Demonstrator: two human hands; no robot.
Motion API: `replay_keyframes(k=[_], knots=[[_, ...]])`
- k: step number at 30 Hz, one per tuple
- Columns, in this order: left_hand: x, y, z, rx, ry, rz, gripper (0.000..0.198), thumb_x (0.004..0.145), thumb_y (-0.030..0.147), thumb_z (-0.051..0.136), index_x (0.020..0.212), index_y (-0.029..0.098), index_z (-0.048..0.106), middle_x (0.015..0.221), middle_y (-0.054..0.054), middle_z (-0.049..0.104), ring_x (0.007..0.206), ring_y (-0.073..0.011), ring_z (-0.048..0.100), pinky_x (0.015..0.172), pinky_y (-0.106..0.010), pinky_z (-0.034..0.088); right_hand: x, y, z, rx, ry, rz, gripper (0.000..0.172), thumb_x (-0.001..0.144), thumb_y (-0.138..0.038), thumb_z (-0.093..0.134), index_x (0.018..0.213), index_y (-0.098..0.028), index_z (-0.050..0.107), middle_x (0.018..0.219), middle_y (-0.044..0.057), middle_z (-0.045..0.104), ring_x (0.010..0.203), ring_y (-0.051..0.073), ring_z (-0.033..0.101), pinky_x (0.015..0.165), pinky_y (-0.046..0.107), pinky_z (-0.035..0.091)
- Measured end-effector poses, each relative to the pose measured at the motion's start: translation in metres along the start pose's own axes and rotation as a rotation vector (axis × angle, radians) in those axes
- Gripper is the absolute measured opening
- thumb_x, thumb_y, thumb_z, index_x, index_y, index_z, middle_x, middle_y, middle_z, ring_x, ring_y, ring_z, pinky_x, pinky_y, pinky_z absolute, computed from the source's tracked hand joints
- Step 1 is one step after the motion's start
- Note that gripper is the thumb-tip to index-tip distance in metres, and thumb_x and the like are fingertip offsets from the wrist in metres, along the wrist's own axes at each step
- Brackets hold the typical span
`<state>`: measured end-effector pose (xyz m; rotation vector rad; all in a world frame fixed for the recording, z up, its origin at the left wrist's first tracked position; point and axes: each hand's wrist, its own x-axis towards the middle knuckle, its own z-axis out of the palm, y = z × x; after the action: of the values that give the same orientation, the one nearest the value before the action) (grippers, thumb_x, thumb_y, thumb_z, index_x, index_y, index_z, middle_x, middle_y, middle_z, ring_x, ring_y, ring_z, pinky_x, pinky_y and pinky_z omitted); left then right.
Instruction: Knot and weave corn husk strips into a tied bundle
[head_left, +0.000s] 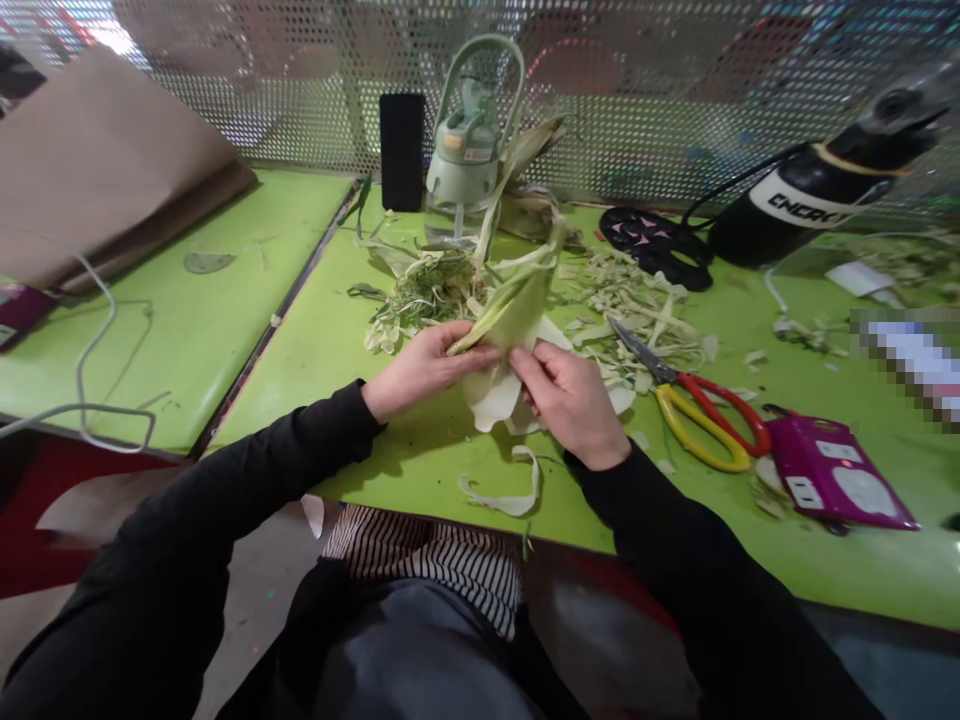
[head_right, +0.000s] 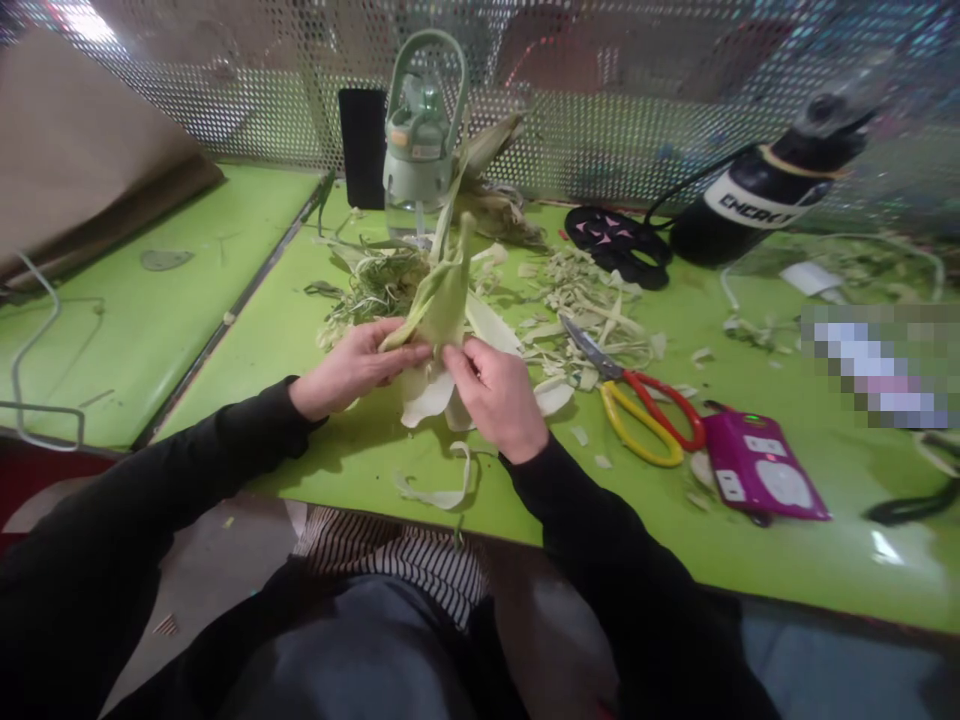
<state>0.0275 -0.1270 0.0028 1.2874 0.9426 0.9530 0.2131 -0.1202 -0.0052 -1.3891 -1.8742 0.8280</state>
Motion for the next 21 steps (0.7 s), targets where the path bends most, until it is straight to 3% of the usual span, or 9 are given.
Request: replay_keyframes(k=[3, 6, 8, 9, 11, 14, 16, 21], knots=[[-0.004, 0.01, -0.011, -0.138, -0.072, 0.086, 0.029, 0.079, 0.043, 0.073, 0.082, 0.018, 0.058, 0.058, 0.008, 0.044, 0.045, -0.0034, 0.032, 0.04, -0.021, 0.025, 0.021, 0.016, -0.022, 0.065, 0.175, 0.146, 0.034, 0.087, -0.042, 0.061, 0.062, -0.021, 0.051, 0.052, -0.003, 0.052, 0.043, 0.009, 0.042, 0.043, 0.025, 0.029], [-0.006, 0.028, -0.031, -0.26, 0.079, 0.263, 0.037, 0.082, 0.054, 0.068, 0.075, 0.021, 0.053, 0.062, 0.005, 0.045, 0.047, -0.0045, 0.023, 0.039, -0.022, 0.02, 0.04, 0.031, -0.059, 0.469, 0.55, 0.199, 0.033, 0.078, -0.043, 0.07, 0.064, -0.024, 0.047, 0.051, -0.006, 0.045, 0.044, 0.008, 0.038, 0.042, 0.025, 0.026], [-0.005, 0.036, -0.042, -0.29, 0.214, 0.363, 0.038, 0.089, 0.059, 0.056, 0.075, 0.023, 0.053, 0.064, 0.002, 0.046, 0.051, -0.0074, 0.023, 0.04, -0.024, 0.018, 0.047, 0.032, -0.08, 0.567, 0.578, 0.129, 0.036, 0.077, -0.051, 0.067, 0.067, -0.026, 0.044, 0.055, -0.007, 0.041, 0.047, 0.008, 0.036, 0.043, 0.025, 0.027], [-0.004, 0.038, -0.045, -0.291, 0.259, 0.388, 0.039, 0.09, 0.059, 0.054, 0.074, 0.023, 0.052, 0.064, 0.001, 0.046, 0.051, -0.0081, 0.024, 0.04, -0.025, 0.018, 0.048, 0.03, -0.086, 0.595, 0.564, 0.101, 0.036, 0.074, -0.052, 0.07, 0.069, -0.026, 0.045, 0.055, -0.007, 0.04, 0.046, 0.007, 0.032, 0.043, 0.024, 0.026], [0.0, 0.036, -0.044, -0.292, 0.265, 0.314, 0.036, 0.082, 0.055, 0.066, 0.075, 0.022, 0.054, 0.064, 0.002, 0.046, 0.051, -0.0071, 0.029, 0.041, -0.024, 0.023, 0.047, 0.023, -0.085, 0.626, 0.507, 0.061, 0.04, 0.067, -0.055, 0.074, 0.071, -0.026, 0.047, 0.054, -0.009, 0.035, 0.044, 0.007, 0.025, 0.041, 0.023, 0.02], [0.006, 0.024, -0.031, -0.247, 0.188, 0.118, 0.036, 0.07, 0.045, 0.081, 0.075, 0.018, 0.058, 0.06, 0.004, 0.048, 0.048, -0.0048, 0.036, 0.042, -0.022, 0.025, 0.04, 0.011, -0.059, 0.64, 0.355, 0.015, 0.042, 0.062, -0.052, 0.08, 0.072, -0.024, 0.05, 0.059, -0.008, 0.045, 0.046, 0.007, 0.036, 0.041, 0.022, 0.027], [0.007, 0.017, -0.021, -0.25, 0.145, 0.086, 0.035, 0.072, 0.042, 0.08, 0.071, 0.017, 0.056, 0.055, 0.006, 0.044, 0.045, -0.0037, 0.033, 0.041, -0.022, 0.023, 0.033, 0.006, -0.037, 0.61, 0.266, 0.015, 0.037, 0.063, -0.045, 0.083, 0.074, -0.022, 0.056, 0.065, -0.006, 0.055, 0.049, 0.008, 0.045, 0.043, 0.023, 0.033], [0.002, 0.01, -0.002, -0.317, 0.029, 0.084, 0.034, 0.074, 0.039, 0.079, 0.072, 0.017, 0.053, 0.055, 0.008, 0.044, 0.045, -0.003, 0.035, 0.043, -0.02, 0.026, 0.02, -0.001, -0.002, 0.427, 0.133, 0.054, 0.037, 0.068, -0.048, 0.081, 0.074, -0.02, 0.058, 0.056, -0.008, 0.052, 0.043, 0.006, 0.039, 0.039, 0.021, 0.028]])
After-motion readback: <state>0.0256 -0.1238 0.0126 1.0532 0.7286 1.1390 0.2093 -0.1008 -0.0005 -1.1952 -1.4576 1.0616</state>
